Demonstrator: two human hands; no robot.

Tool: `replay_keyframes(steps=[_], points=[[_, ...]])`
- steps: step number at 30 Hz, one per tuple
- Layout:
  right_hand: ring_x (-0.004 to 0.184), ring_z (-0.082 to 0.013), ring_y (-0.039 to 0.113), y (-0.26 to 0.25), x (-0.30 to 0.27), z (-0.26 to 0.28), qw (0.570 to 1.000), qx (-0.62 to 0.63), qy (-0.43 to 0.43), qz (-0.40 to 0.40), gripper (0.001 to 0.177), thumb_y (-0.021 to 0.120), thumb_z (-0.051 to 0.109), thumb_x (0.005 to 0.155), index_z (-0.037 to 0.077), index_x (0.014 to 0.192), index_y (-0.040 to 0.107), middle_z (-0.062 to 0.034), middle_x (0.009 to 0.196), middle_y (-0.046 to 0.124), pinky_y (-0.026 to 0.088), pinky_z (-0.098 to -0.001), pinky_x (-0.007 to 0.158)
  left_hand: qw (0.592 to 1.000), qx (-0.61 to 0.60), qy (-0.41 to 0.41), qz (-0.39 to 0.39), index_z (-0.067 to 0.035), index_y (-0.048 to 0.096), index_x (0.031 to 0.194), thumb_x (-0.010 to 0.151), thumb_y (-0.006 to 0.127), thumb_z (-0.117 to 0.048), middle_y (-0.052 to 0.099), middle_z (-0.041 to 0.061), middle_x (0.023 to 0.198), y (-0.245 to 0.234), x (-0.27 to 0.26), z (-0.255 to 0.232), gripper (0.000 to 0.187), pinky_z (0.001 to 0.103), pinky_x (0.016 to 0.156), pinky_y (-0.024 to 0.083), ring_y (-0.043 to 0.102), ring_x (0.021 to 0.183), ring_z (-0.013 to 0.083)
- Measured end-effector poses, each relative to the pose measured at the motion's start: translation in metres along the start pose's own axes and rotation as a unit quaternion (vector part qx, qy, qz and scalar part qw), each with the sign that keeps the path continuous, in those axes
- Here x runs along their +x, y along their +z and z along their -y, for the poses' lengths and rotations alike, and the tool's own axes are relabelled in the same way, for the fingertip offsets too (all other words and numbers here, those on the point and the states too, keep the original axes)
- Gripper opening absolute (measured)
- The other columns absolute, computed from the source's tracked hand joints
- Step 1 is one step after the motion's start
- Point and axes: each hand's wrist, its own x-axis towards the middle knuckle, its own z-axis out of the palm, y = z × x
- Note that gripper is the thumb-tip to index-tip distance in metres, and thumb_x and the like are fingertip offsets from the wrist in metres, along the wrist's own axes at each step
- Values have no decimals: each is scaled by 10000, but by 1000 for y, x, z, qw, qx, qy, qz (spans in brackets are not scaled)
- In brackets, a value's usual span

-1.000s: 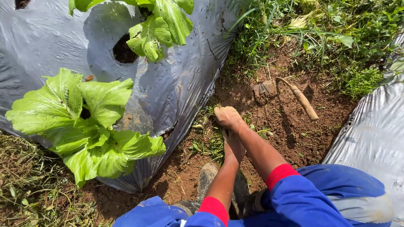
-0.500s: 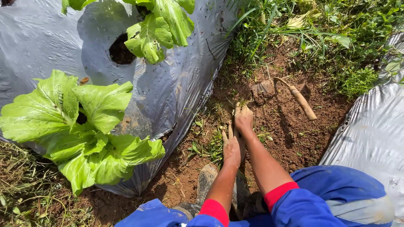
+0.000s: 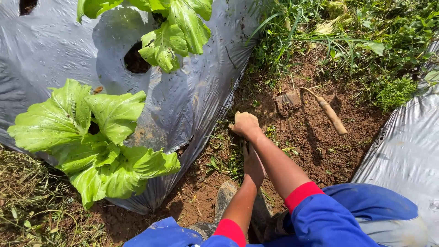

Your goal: The person kneels beside a row of leafy green plants growing through a plastic mulch sheet. They pull weeds by hand from the soil between the plants and the mulch, gathering them into a pile. Later, they use a small hand hoe to loosen the soil and remove additional weeds.

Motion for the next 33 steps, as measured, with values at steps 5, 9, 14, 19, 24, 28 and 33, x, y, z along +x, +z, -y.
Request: replay_keyframes(steps=[5,9,14,19,24,28,33], points=[[1002,-447,732,-20,-1,-13,997,-34,-55,32,535,336,402,1045,-26,1199,619,-274,1003,745,587,-566,863,995,91,-26,8,-186,637,1356,956,582,-151,460,-54,1571,62,23,8,405,506,1243,217,249,1523,233],[942,-415,751,-36,-11,-13,978,-150,-143,8,394,367,245,1025,-7,1183,626,-228,951,758,601,-526,810,993,-41,-63,-92,-78,562,1386,901,567,-51,513,42,1521,79,24,13,485,484,1247,235,335,1488,235],[985,-463,723,-10,-13,-26,985,-15,-157,72,449,281,283,1041,-16,1109,609,-279,976,740,570,-586,843,997,37,-13,65,-140,668,1276,942,520,-135,341,-35,1629,34,13,2,366,567,1230,207,235,1528,283],[1094,-528,631,-40,-38,-28,975,151,-143,82,432,397,355,1023,-14,1109,605,-351,1080,666,508,-604,945,990,45,9,132,-215,581,1392,961,548,-184,296,46,1623,5,17,4,433,626,1222,132,173,1539,343],[1209,-446,602,65,20,-120,957,148,-210,-134,356,506,183,1080,-51,1336,583,-295,1184,664,490,-457,1101,965,117,-6,234,-46,579,1398,1002,541,-40,664,106,1363,23,13,0,398,528,1254,-142,500,1401,233],[1248,-415,560,22,-23,-86,939,340,-32,-51,460,509,431,1044,32,1263,580,-261,1263,607,421,-516,1094,965,93,-1,245,-30,426,1504,961,624,-104,508,147,1517,121,17,11,582,545,1256,86,311,1516,278],[1459,-443,389,9,-47,-41,985,165,-37,30,861,568,667,885,82,1506,455,-262,1581,385,351,-530,1195,990,43,47,126,-59,319,1575,974,484,-344,230,124,1681,27,14,12,686,651,1231,-39,90,1553,397]])
